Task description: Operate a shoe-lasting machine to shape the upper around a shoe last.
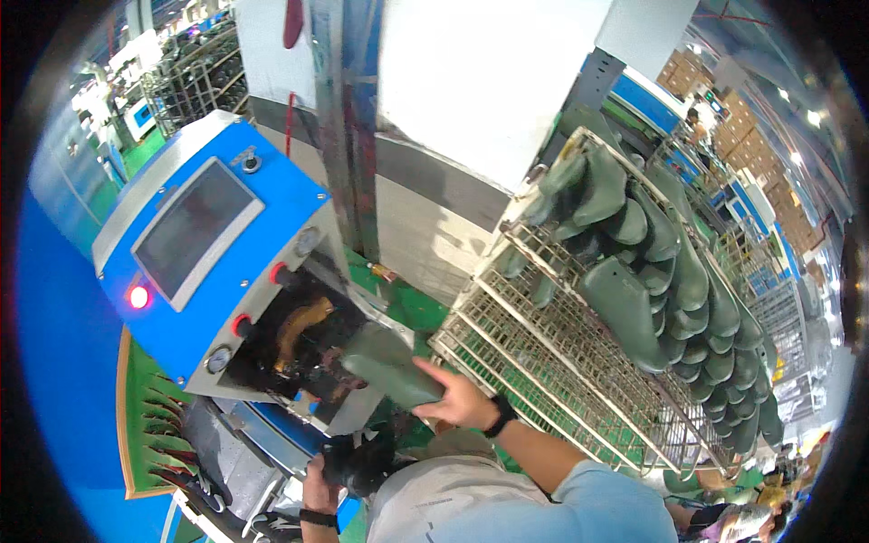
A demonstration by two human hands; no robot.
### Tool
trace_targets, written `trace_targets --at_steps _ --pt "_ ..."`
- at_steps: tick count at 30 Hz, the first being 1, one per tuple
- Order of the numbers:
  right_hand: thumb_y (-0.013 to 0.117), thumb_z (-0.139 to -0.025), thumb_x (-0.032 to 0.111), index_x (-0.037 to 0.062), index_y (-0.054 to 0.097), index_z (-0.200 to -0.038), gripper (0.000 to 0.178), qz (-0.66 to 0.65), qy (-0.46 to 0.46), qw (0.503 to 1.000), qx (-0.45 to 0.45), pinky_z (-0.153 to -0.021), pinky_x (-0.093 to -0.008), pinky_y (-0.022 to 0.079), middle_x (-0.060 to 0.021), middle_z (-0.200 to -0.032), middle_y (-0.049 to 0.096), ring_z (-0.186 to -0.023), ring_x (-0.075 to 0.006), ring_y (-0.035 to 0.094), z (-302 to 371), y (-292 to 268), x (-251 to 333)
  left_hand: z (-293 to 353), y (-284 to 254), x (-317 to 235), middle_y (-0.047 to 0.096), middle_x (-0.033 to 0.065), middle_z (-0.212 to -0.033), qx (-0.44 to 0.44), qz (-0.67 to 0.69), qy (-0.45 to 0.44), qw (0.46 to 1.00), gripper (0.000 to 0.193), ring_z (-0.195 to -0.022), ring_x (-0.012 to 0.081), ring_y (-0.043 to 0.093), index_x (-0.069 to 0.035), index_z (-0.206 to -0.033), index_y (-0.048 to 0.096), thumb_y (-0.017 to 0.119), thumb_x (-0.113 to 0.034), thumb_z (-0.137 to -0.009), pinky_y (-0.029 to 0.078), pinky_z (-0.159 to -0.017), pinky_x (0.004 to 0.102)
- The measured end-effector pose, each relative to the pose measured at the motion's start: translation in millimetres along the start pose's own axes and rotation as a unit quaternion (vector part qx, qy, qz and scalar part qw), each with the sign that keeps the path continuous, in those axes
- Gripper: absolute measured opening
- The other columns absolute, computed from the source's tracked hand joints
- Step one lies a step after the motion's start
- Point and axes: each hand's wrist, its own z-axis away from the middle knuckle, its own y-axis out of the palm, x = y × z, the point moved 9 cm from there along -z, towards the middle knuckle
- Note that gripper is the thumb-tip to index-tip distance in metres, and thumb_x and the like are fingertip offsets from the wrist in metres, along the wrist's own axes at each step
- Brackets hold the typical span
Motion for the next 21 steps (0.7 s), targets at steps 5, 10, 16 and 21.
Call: trace_targets --at_steps 5,10,16,21 --pt "0.08 -0.076 0.023 0.0044 0.045 -0.146 0.08 0.239 0.034 0.875 -0.419 -0.098 -0.0385 0.051 -0.0231 -0.135 0.059 -0.118 -0.0342 0.063 105 -157 -25 -6 0 23 0.067 0.0102 -0.114 -0.062 -0.062 0.04 0.995 0.046 -0.103 0.0235 0.065 -0.003 -0.125 0.061 0.071 -0.026 -0.087 0.052 -0.092 0.0374" --pt "0.051 -0.097 0.028 0.0046 0.035 -0.151 0.061 0.281 0.186 0.837 -0.432 -0.109 -0.0362 0.037 -0.0152 -0.144 0.054 -0.134 -0.0338 0.048 165 -377 -267 -43 113 40 0.066 0.0037 -0.093 -0.009 -0.168 0.043 0.985 0.034 -0.086 0.0177 0.062 -0.001 -0.104 0.064 0.078 -0.022 -0.081 0.053 -0.079 0.0327" --pt "0.049 -0.1 0.03 0.0034 0.043 -0.145 0.053 0.368 0.317 0.796 -0.362 -0.105 -0.0378 0.042 -0.0163 -0.141 0.055 -0.13 -0.0336 0.052 128 -406 -284 -15 79 13 0.065 0.0025 -0.085 -0.145 -0.267 0.038 0.952 0.033 -0.078 0.0161 0.059 0.0 -0.097 0.067 0.078 -0.021 -0.072 0.048 -0.073 0.0314" --pt "0.047 -0.103 0.032 0.0025 0.05 -0.14 0.048 0.452 0.354 0.734 -0.363 -0.101 -0.0391 0.045 -0.0171 -0.139 0.056 -0.126 -0.0334 0.055 75 -376 -195 66 -20 -1 0.067 0.0097 -0.091 -0.118 -0.128 0.079 0.982 0.045 -0.09 0.0215 0.063 0.005 -0.11 0.067 0.069 -0.016 -0.07 0.049 -0.085 0.0347"
